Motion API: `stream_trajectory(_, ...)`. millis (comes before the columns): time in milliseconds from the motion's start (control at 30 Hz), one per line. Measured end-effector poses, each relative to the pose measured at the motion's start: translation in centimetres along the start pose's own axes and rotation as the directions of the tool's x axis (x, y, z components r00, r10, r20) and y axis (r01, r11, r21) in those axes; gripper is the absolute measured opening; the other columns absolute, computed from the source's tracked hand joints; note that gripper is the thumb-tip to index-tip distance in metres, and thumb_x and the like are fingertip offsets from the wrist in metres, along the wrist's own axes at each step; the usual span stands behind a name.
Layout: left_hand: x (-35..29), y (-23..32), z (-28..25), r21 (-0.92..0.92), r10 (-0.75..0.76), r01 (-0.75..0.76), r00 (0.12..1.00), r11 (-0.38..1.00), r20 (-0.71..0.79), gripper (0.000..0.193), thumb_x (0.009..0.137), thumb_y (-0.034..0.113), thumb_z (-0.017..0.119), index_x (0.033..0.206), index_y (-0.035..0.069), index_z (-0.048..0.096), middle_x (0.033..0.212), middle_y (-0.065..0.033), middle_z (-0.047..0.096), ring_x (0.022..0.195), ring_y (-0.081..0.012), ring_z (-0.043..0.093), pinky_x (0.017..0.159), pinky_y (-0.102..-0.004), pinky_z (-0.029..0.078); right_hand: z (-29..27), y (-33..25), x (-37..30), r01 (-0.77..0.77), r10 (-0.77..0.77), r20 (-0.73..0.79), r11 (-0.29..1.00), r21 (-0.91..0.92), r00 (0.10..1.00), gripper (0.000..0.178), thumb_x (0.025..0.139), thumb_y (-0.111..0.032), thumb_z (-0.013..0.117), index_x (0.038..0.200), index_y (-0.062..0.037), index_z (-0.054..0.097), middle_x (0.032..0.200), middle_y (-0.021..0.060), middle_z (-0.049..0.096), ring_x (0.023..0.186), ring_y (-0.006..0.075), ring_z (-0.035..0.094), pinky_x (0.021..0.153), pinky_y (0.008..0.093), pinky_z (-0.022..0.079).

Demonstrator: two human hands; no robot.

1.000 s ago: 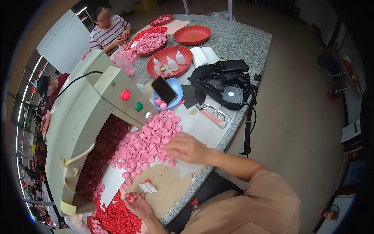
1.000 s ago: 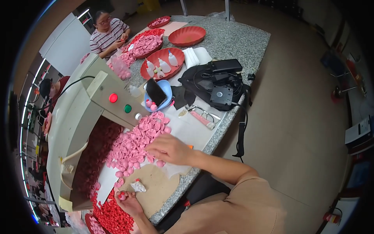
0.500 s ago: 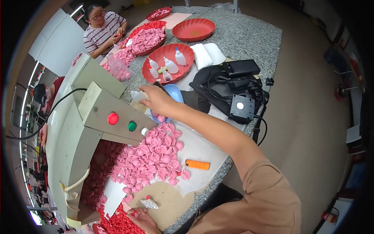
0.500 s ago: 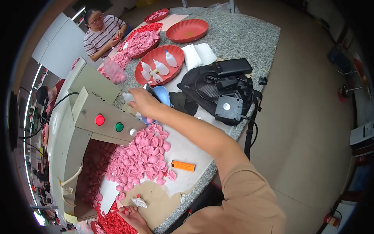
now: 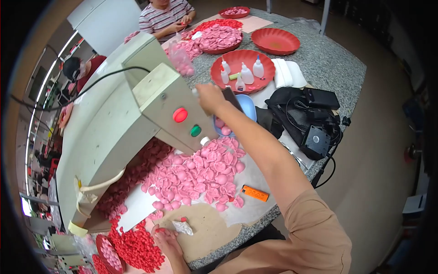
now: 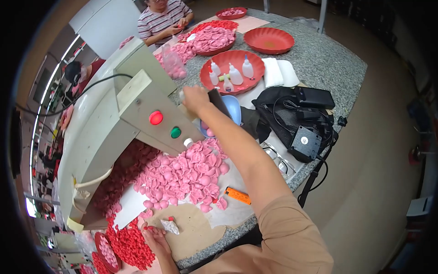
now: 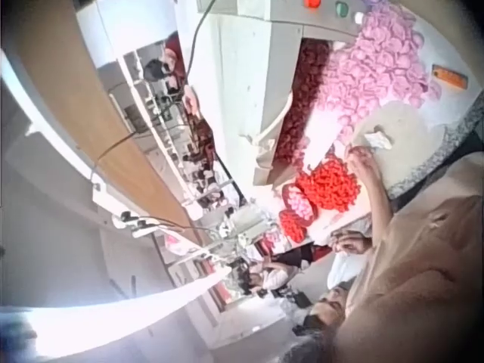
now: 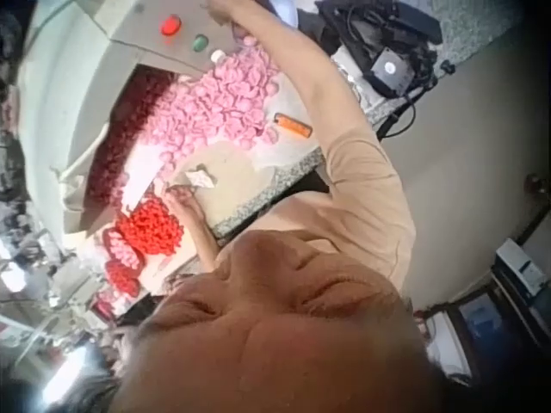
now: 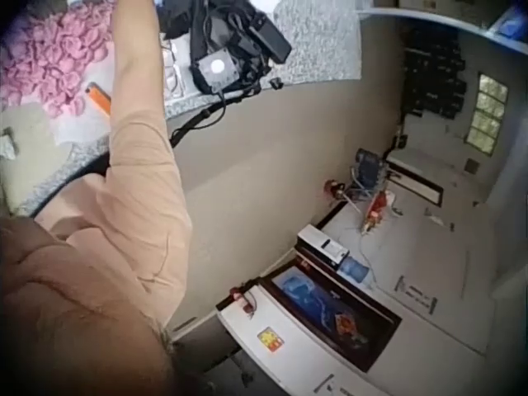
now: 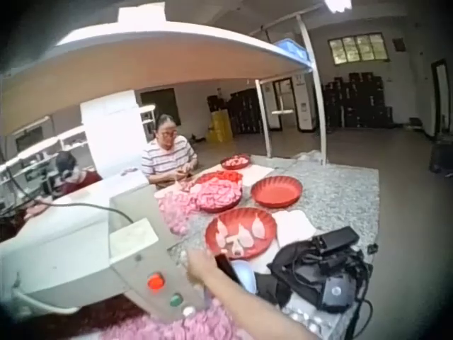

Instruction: Assembling small plastic toy components at a factory workbench.

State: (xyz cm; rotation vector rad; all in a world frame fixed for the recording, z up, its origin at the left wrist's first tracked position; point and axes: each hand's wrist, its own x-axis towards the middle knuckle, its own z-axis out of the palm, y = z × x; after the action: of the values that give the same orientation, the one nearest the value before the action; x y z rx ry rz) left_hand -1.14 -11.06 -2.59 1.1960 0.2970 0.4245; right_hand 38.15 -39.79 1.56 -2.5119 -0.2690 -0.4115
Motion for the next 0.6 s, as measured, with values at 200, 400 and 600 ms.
stream_trajectory(200, 0.6, 0.4, 0.3, -0.104, -0.036, 0.029, 0.997, 0.994, -0.065, 0.029, 0.096, 0.03, 0.044, 0.115, 0.008, 0.043, 0.078, -0.0017, 0.045, 0.066, -0.012, 0.043, 0.062, -0.0285, 0.04, -4.2, 0.2, -1.7, 0.137, -0.016, -0.401, 0.952, 0.275, 0.916, 0.04, 0.075, -0.03, 0.068, 0.098, 0.0004, 0.055, 0.09, 0.0216, 0.06, 0.088, 0.0363, 0.059, 0.076, 0.0426, 0.046)
stream_trajectory(400, 0.6, -0.1, -1.2, 0.013, -0.073, 0.074, 0.997, 0.997, -0.016, 0.033, 0.096, 0.021, 0.045, 0.125, 0.007, 0.039, 0.083, 0.0005, 0.045, 0.069, -0.0106, 0.044, 0.065, -0.0289, 0.043, -10.9, -4.5, -13.8, 0.079, 0.08, -0.194, 0.716, 0.694, 0.978, 0.027, 0.083, -0.012, 0.064, 0.103, 0.0029, 0.052, 0.081, 0.0055, 0.061, 0.072, 0.0076, 0.055, 0.06, 0.0228, 0.044)
stream_trajectory(600, -1.7, 2.1, -1.2, 0.241, 0.018, -0.012, 1.0, 0.97, -0.024, 0.032, 0.092, 0.018, 0.053, 0.121, 0.005, 0.045, 0.084, -0.0019, 0.049, 0.074, -0.0098, 0.048, 0.07, -0.0246, 0.043, -8.9, -10.9, -27.2, -0.133, -0.064, 0.239, 0.679, 0.722, 0.969, 0.032, 0.084, -0.003, 0.06, 0.114, -0.0004, 0.05, 0.098, 0.0043, 0.057, 0.087, 0.0108, 0.058, 0.074, 0.024, 0.048)
